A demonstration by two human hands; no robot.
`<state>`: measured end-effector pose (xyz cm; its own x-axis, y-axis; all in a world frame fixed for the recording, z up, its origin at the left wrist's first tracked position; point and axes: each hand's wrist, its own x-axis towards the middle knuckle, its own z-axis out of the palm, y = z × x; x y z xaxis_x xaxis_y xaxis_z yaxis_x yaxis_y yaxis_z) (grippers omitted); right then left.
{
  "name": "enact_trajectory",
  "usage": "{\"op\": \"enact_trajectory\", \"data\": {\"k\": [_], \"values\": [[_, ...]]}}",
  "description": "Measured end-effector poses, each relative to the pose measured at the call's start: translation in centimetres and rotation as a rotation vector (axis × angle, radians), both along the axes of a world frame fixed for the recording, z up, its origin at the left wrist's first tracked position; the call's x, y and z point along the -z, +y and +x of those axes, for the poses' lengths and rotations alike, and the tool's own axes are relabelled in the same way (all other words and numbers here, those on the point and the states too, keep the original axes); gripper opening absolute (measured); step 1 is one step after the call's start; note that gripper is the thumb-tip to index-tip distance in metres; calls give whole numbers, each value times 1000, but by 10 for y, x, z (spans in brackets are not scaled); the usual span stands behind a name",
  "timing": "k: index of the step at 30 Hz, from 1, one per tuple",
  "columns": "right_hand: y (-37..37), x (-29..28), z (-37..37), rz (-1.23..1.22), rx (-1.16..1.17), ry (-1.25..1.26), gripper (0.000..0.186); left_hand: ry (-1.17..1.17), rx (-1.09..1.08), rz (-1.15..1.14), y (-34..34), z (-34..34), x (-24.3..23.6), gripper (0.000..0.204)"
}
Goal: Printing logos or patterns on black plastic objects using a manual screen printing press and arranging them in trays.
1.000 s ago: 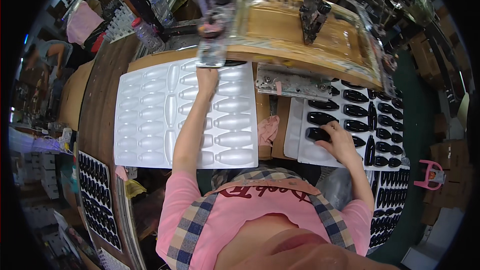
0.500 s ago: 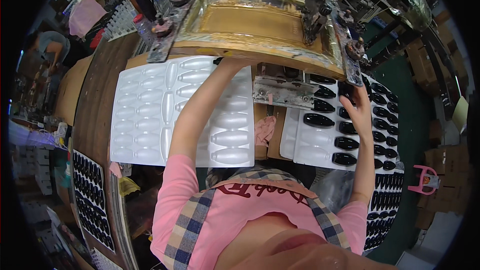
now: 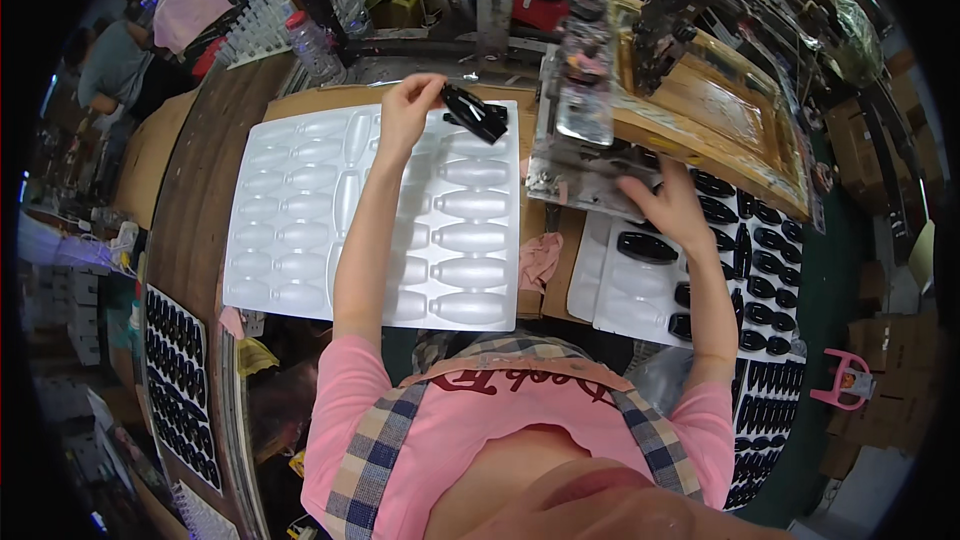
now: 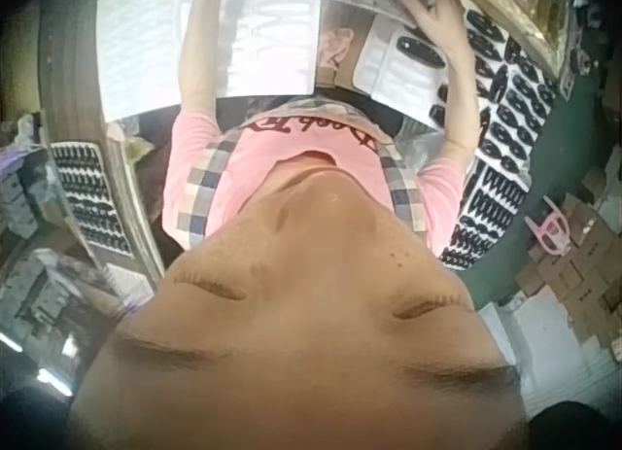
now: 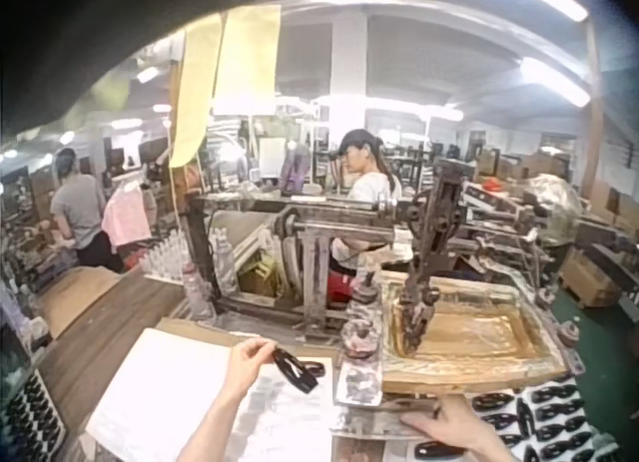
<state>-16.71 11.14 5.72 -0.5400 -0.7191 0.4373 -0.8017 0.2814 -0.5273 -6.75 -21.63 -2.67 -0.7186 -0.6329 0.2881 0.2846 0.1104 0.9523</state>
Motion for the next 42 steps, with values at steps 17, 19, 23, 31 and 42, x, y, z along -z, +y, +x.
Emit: {"op": "enact_trajectory", "data": {"k": [17, 19, 23, 31, 42], "values": [[82, 59, 29, 490, 232, -27, 44, -735, -453, -776, 18, 7, 72, 34], [87, 53, 27, 420, 217, -108, 43, -696, -490, -846, 19, 9, 67, 30], [103, 37, 23, 196, 373, -295, 48, -247, -459, -757, 26, 0, 32, 20], [76, 7, -2, -153, 96, -236, 43, -3, -57, -1008, 63, -79, -15, 22], [-30, 1, -15, 126, 41, -163, 50, 230, 158, 26, 37, -38, -62, 20]]}}
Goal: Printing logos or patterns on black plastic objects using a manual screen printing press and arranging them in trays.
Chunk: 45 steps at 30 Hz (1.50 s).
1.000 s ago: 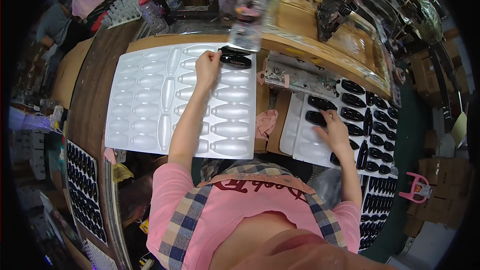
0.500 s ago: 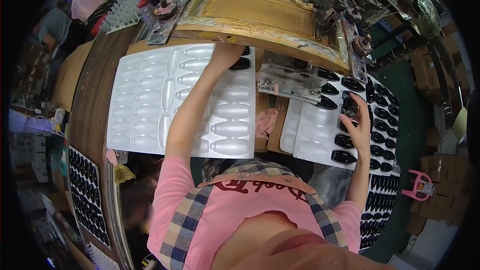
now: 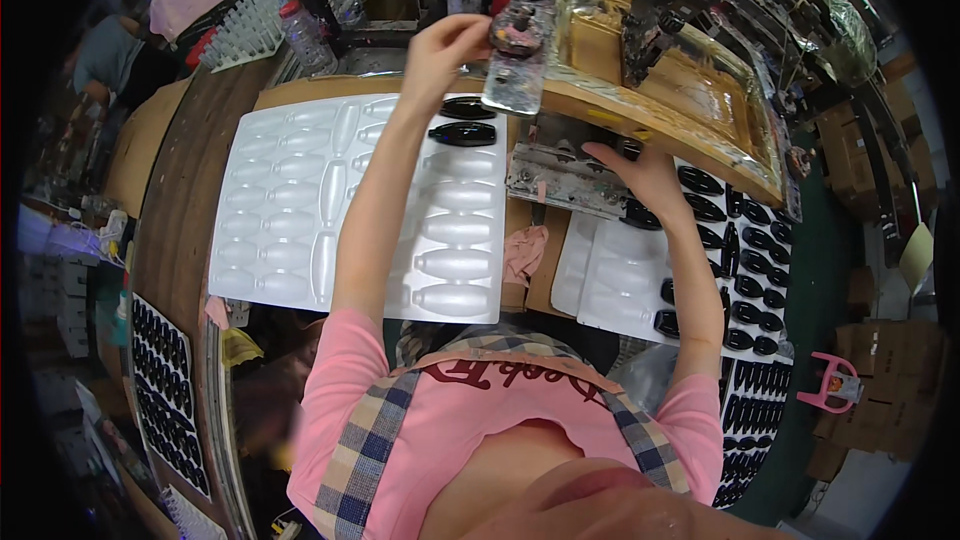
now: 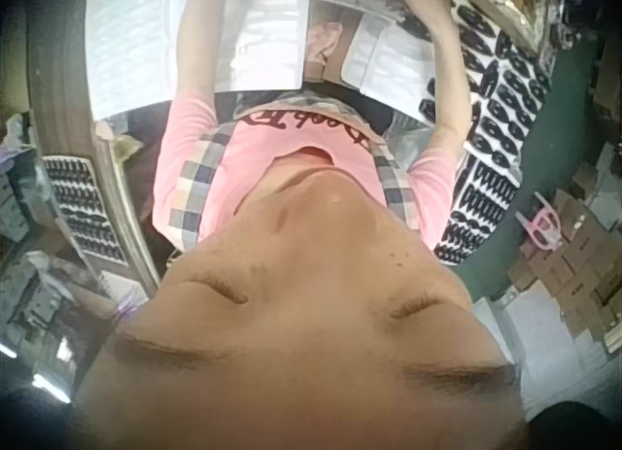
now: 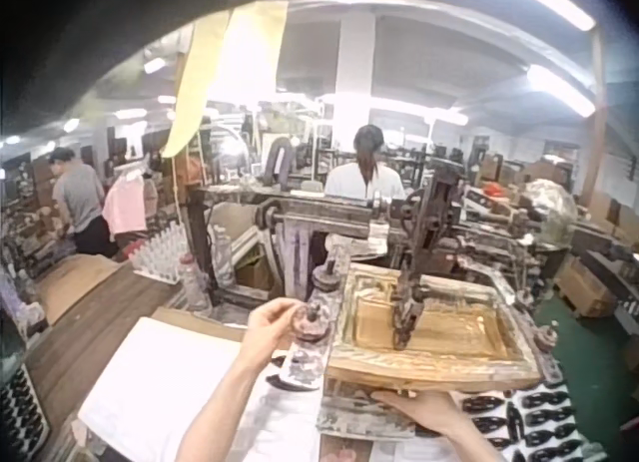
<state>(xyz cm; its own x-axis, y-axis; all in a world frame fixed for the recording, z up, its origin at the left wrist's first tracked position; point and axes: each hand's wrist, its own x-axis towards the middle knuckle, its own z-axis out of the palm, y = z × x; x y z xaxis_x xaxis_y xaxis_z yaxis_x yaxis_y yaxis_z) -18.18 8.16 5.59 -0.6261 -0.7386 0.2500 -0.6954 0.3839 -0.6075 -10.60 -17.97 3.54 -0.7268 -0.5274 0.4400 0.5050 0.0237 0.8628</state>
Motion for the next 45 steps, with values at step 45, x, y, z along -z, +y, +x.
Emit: {"op": "enact_trajectory", "data": {"k": [45], "values": [[16, 13, -18, -147, 30, -56, 44, -222, -332, -643, -9, -48, 46, 20]]}}
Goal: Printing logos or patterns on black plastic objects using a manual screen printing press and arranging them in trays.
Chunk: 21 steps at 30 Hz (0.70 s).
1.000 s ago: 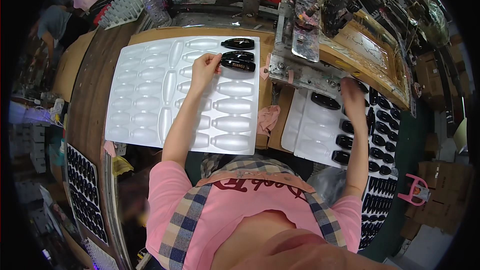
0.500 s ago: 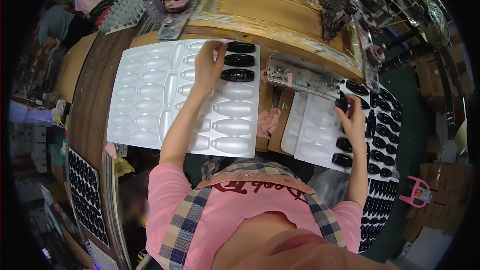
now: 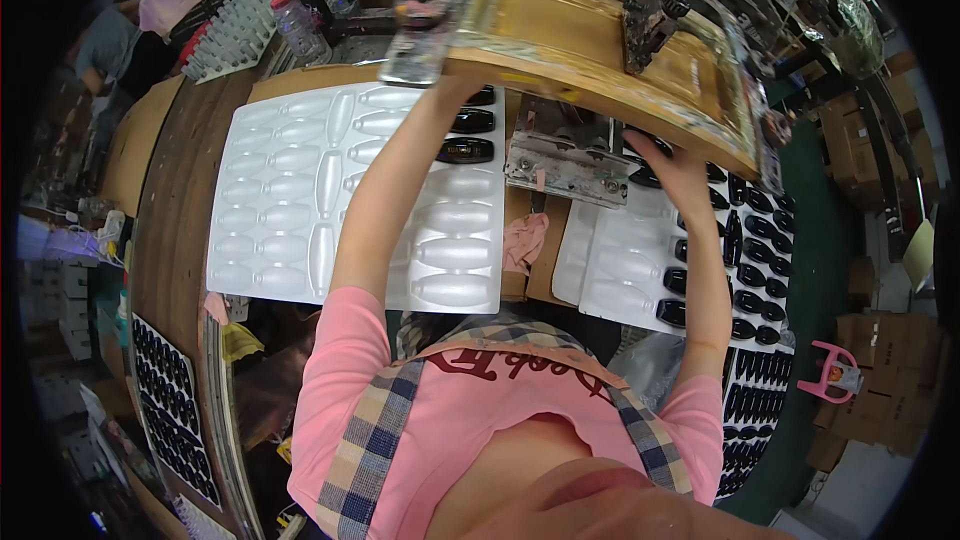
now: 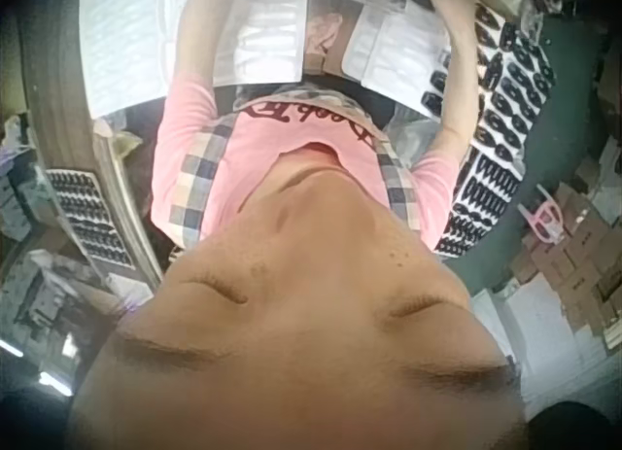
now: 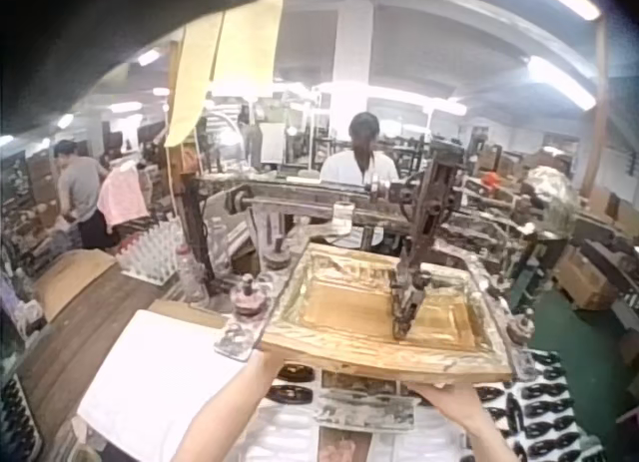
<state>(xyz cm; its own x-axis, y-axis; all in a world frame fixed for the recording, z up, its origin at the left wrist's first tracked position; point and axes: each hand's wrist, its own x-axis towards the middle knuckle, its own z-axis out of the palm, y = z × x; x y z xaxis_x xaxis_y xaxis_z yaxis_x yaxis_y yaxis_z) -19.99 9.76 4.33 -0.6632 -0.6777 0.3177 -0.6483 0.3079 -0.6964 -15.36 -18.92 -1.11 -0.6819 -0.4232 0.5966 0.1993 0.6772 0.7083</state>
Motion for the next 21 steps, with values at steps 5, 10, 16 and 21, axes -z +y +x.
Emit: {"op": "enact_trajectory", "data": {"k": [5, 10, 16, 21], "values": [[-34, -3, 19, 231, -3, -28, 53, 178, 113, 687, -11, 76, -19, 21], [17, 15, 1, -65, -11, 205, 43, 67, -149, 639, 11, 143, 38, 17], [55, 45, -24, 355, 148, 139, 41, -38, -262, 725, 48, 153, 96, 15], [48, 58, -13, 672, 215, 283, 46, -219, -458, 319, 59, 166, 97, 12]]}}
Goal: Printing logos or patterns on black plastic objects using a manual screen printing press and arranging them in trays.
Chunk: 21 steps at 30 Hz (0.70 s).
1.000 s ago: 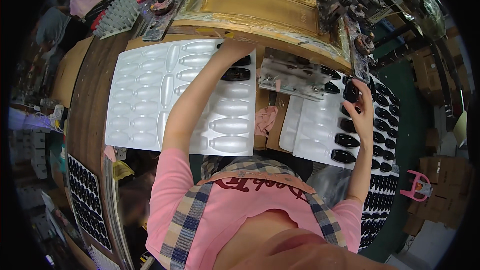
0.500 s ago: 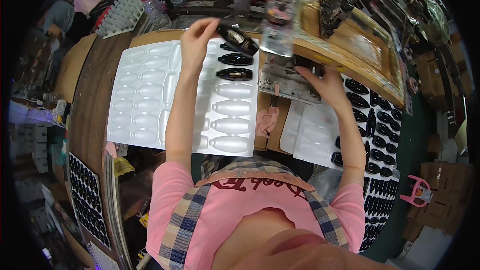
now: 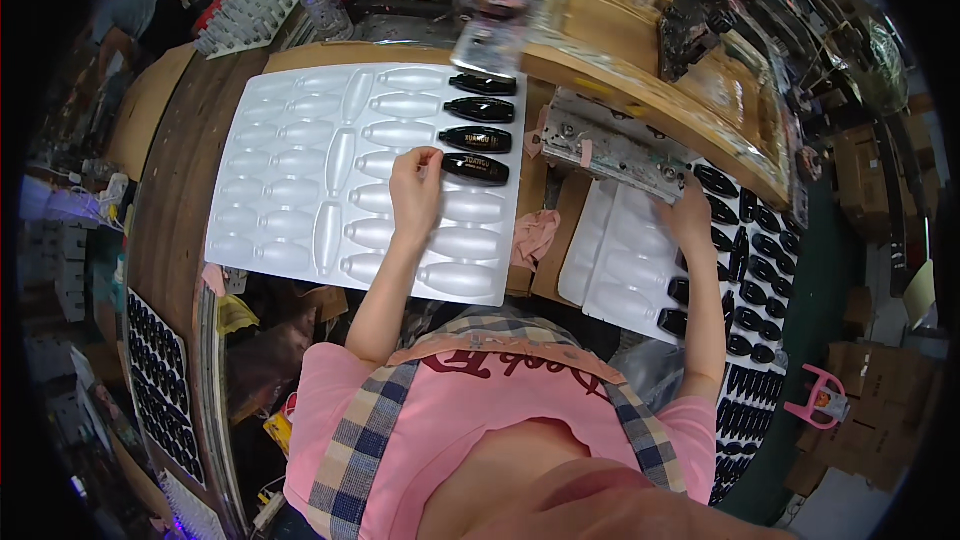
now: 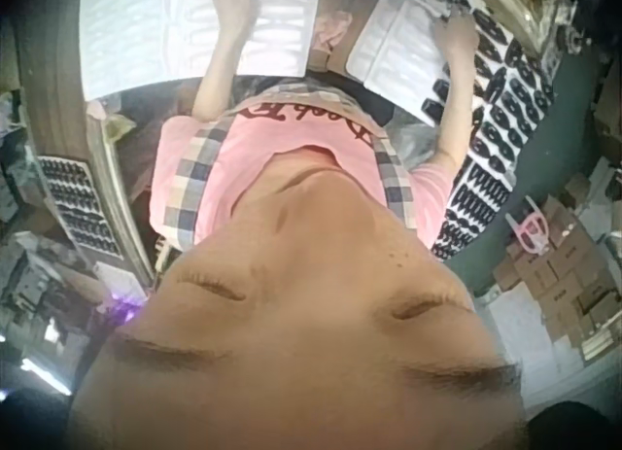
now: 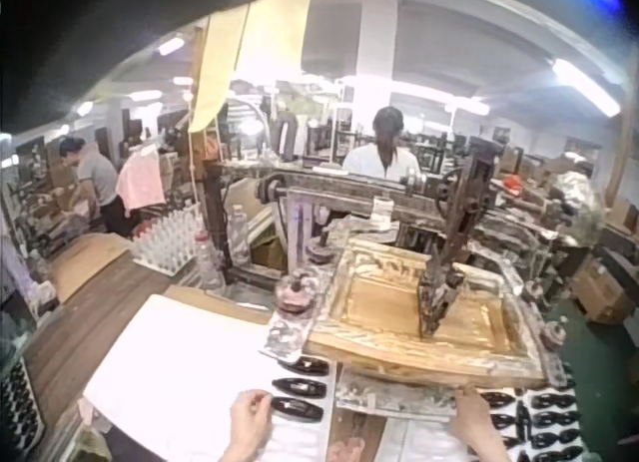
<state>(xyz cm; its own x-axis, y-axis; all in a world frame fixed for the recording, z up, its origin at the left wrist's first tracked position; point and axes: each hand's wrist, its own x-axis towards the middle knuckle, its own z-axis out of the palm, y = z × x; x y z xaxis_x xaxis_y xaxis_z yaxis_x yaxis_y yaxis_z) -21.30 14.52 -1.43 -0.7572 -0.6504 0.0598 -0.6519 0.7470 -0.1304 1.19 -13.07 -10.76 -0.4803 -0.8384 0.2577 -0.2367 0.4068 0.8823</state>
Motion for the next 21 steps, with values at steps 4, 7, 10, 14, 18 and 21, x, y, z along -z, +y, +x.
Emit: {"op": "enact_trajectory", "data": {"k": [4, 7, 10, 14, 18, 21], "values": [[3, 11, -9, -64, -40, 83, 48, 25, 30, -84, -2, 4, 6, 12], [16, 15, -14, -262, -93, -11, 47, 156, 14, -83, -2, 0, -14, 14], [23, -10, 1, -376, 119, -259, 47, 303, 133, -262, -8, -27, -59, 18], [21, -37, 14, -706, -101, -310, 47, 202, 526, -420, -16, -87, -107, 19], [19, -37, 1, -793, -107, -347, 46, 157, 659, -571, -15, -153, -97, 19], [-7, -49, 0, -752, -107, -353, 40, 172, 632, -505, -31, -177, -98, 19]]}}
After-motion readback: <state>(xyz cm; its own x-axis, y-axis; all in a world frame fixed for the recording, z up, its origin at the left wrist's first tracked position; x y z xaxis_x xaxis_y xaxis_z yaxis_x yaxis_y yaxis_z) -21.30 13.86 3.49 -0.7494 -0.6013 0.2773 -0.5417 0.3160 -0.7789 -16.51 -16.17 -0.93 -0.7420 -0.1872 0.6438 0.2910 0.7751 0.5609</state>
